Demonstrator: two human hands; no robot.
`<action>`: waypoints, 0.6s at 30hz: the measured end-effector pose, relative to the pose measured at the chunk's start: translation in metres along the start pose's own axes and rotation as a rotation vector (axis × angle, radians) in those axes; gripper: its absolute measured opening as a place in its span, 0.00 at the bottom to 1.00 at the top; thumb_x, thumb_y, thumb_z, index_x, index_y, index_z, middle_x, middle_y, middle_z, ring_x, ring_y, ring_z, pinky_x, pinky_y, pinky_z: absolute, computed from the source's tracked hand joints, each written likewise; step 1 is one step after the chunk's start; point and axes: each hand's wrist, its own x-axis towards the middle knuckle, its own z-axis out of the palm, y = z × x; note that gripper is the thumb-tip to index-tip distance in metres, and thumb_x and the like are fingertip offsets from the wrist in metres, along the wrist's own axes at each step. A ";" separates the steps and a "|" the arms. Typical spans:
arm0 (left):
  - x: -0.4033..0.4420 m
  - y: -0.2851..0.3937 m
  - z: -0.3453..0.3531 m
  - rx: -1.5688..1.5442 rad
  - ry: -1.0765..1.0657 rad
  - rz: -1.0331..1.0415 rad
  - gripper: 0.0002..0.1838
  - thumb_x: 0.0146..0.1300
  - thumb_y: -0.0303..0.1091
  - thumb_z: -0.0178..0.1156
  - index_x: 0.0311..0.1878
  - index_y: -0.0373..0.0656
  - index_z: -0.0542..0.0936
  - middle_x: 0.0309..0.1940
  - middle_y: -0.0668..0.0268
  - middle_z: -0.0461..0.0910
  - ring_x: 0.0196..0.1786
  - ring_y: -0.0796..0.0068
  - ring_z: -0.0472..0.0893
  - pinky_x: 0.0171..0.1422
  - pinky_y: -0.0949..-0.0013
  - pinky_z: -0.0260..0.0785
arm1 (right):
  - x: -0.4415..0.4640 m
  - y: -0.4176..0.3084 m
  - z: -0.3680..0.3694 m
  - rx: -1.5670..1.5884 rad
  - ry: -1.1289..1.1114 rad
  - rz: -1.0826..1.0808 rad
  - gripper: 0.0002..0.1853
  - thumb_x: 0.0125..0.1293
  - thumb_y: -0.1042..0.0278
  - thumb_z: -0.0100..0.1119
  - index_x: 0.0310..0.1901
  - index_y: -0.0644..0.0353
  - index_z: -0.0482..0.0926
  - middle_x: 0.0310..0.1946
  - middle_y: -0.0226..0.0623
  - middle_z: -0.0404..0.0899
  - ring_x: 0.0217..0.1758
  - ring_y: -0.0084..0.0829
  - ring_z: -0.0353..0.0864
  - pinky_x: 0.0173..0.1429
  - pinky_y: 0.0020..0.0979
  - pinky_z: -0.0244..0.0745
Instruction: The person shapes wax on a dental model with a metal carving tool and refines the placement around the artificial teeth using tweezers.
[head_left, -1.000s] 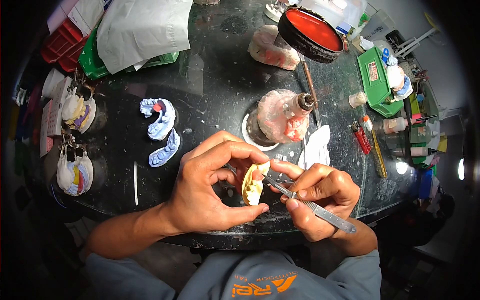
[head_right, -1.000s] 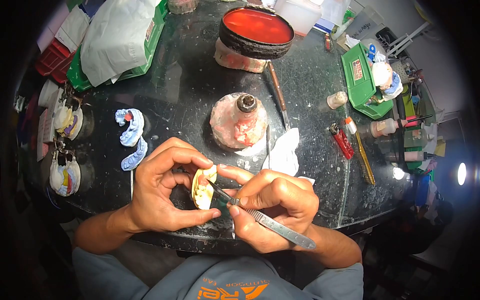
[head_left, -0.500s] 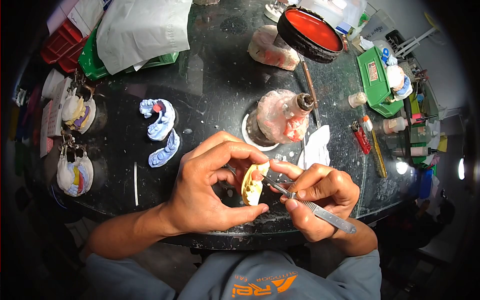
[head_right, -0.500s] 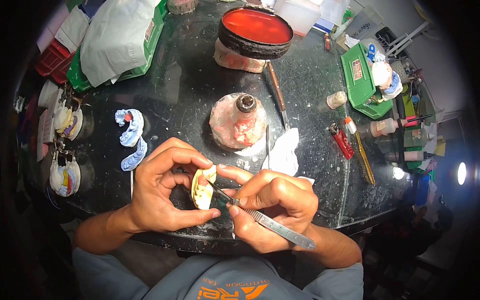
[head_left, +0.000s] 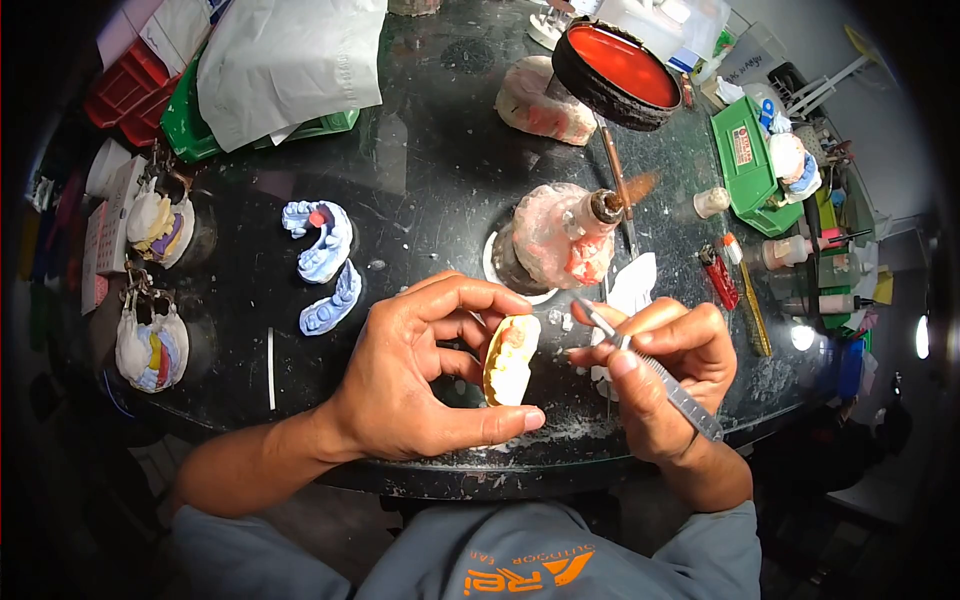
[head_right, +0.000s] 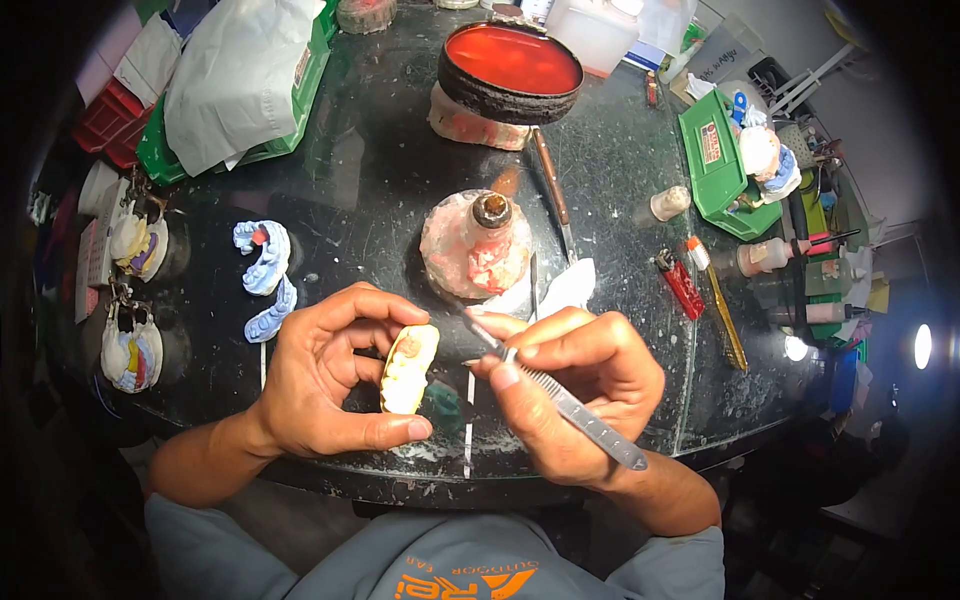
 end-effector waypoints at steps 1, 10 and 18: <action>0.000 0.000 0.000 -0.010 -0.005 -0.010 0.38 0.48 0.19 0.83 0.63 0.27 0.76 0.52 0.63 0.74 0.52 0.80 0.80 0.53 0.77 0.83 | 0.002 -0.002 -0.001 -0.032 0.008 -0.026 0.13 0.69 0.87 0.65 0.49 0.65 0.72 0.40 0.49 0.83 0.48 0.40 0.92 0.56 0.43 0.91; 0.001 0.001 -0.001 -0.019 -0.018 -0.038 0.38 0.50 0.19 0.82 0.65 0.26 0.76 0.52 0.63 0.74 0.52 0.80 0.79 0.54 0.76 0.83 | 0.013 -0.006 -0.005 -0.066 0.145 -0.089 0.15 0.71 0.82 0.68 0.55 0.66 0.76 0.48 0.50 0.86 0.54 0.43 0.92 0.48 0.31 0.92; 0.001 0.002 0.001 0.002 -0.012 -0.026 0.38 0.49 0.18 0.82 0.65 0.26 0.76 0.52 0.63 0.75 0.51 0.80 0.81 0.54 0.76 0.83 | 0.017 -0.005 -0.007 -0.076 0.119 -0.070 0.15 0.71 0.83 0.68 0.56 0.66 0.76 0.50 0.54 0.88 0.55 0.37 0.92 0.49 0.28 0.91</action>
